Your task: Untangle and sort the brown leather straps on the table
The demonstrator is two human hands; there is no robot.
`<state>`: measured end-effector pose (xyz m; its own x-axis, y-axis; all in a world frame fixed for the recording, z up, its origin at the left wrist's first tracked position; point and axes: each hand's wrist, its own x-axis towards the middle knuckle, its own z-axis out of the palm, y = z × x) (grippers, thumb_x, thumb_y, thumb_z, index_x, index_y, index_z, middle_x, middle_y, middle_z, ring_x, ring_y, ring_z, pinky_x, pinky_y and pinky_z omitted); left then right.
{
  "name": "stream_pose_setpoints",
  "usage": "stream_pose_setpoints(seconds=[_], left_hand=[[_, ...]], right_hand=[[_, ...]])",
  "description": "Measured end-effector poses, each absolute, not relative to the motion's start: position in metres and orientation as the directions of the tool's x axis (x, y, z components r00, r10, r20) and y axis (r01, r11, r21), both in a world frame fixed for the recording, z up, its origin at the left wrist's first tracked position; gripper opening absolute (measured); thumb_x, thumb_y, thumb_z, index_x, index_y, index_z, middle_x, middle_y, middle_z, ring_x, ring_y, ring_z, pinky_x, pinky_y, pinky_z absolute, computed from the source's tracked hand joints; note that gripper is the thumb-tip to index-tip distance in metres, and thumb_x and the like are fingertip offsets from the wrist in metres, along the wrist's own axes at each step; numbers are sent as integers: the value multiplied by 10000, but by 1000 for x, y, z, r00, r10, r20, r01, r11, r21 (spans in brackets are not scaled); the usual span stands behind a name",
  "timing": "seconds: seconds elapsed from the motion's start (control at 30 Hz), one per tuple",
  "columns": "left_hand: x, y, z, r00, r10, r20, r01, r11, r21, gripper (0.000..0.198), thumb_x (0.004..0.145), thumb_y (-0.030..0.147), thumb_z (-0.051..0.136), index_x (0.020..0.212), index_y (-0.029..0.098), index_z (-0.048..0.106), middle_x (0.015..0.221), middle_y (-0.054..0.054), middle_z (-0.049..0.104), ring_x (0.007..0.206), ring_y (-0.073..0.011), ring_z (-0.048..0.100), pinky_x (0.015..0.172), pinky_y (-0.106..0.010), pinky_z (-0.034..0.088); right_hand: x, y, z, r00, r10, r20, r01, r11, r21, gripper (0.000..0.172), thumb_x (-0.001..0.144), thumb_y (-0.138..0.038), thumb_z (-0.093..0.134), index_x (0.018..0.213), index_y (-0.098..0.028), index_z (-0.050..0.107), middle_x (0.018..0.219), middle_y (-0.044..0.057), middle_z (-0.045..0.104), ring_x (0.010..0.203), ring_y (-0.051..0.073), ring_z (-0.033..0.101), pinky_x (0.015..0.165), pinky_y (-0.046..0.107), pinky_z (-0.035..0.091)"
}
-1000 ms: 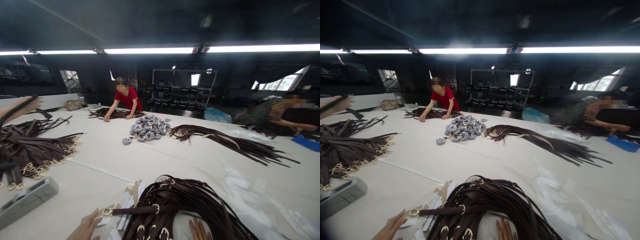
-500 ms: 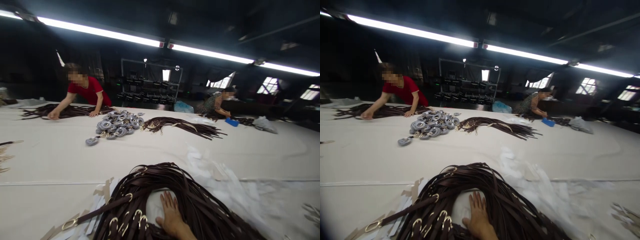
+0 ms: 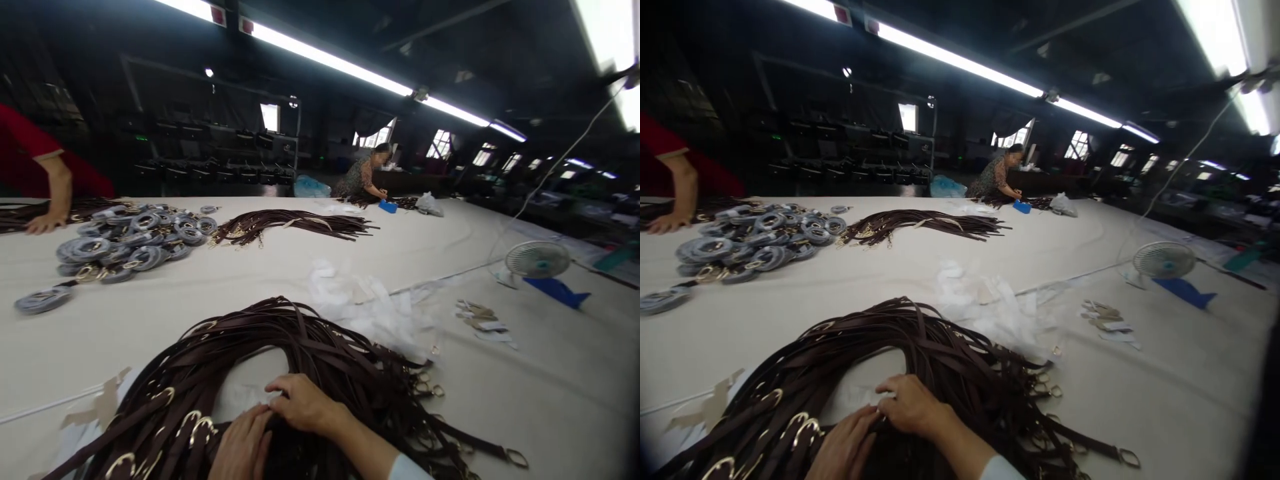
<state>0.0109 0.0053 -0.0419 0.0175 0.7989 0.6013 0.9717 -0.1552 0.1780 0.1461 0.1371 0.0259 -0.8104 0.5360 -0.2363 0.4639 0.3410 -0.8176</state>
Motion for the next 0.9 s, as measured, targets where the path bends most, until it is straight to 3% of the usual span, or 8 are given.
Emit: stream_pose_setpoints(seconds=[0.1,0.23,0.33,0.43,0.53,0.63,0.77,0.9], left_hand=[[18,15,-51,-83,940,330,925,-51,377,314,949,274,404,1056,252,698,1024,-67,758,957,-227,724,833,-337,613],[20,27,-50,-175,984,22,855,140,499,365,939,287,337,890,247,696,910,-86,725,888,-263,697,801,-430,577],[21,44,-30,-245,967,66,826,173,536,375,942,370,327,833,246,663,880,-82,693,866,-277,666,807,-467,541],[22,81,1,-300,939,167,783,143,605,395,925,461,352,1012,221,653,1056,-101,697,1042,-282,641,955,-476,506],[24,145,29,-344,932,118,760,203,618,545,916,464,337,1298,129,535,1365,-136,583,1312,-268,502,1149,-445,370],[26,226,41,-385,921,-57,746,347,568,640,917,408,372,1418,11,398,1491,-206,454,1420,-290,385,1194,-423,290],[32,321,31,-464,870,-165,692,473,545,657,929,431,459,1357,-67,432,1408,-312,496,1338,-350,484,1110,-454,393],[42,373,6,-541,821,-183,650,546,529,498,932,490,533,1225,89,572,1219,-177,652,1106,-271,636,987,-478,488]], right_hand=[[203,145,50,-767,631,-119,372,285,-883,278,863,-341,569,1072,-257,732,996,2,747,919,196,686,838,283,530],[302,186,60,-481,876,-25,393,190,-899,327,851,-481,581,979,-222,733,990,50,733,949,252,673,928,383,513],[384,222,46,-106,990,-89,395,-40,-918,554,741,-630,584,1007,-151,663,963,137,718,926,329,675,922,501,532],[456,251,27,213,963,-164,308,-225,-924,751,553,-702,637,1024,-120,585,1018,203,681,1022,388,644,1001,552,502],[510,273,13,350,902,-253,192,-333,-923,827,430,-687,700,1014,-127,531,1164,263,617,1130,413,602,1055,536,482],[547,294,5,415,841,-346,106,-422,-900,783,389,-662,747,939,-163,497,1214,301,579,1190,436,568,1097,532,445],[582,325,-1,433,780,-452,58,-525,-849,577,609,-633,742,873,-190,482,1110,277,621,1212,410,564,1093,494,453],[602,360,-2,400,753,-522,90,-599,-796,462,879,-565,581,953,-112,521,1126,286,604,1103,344,638,1044,443,510]])
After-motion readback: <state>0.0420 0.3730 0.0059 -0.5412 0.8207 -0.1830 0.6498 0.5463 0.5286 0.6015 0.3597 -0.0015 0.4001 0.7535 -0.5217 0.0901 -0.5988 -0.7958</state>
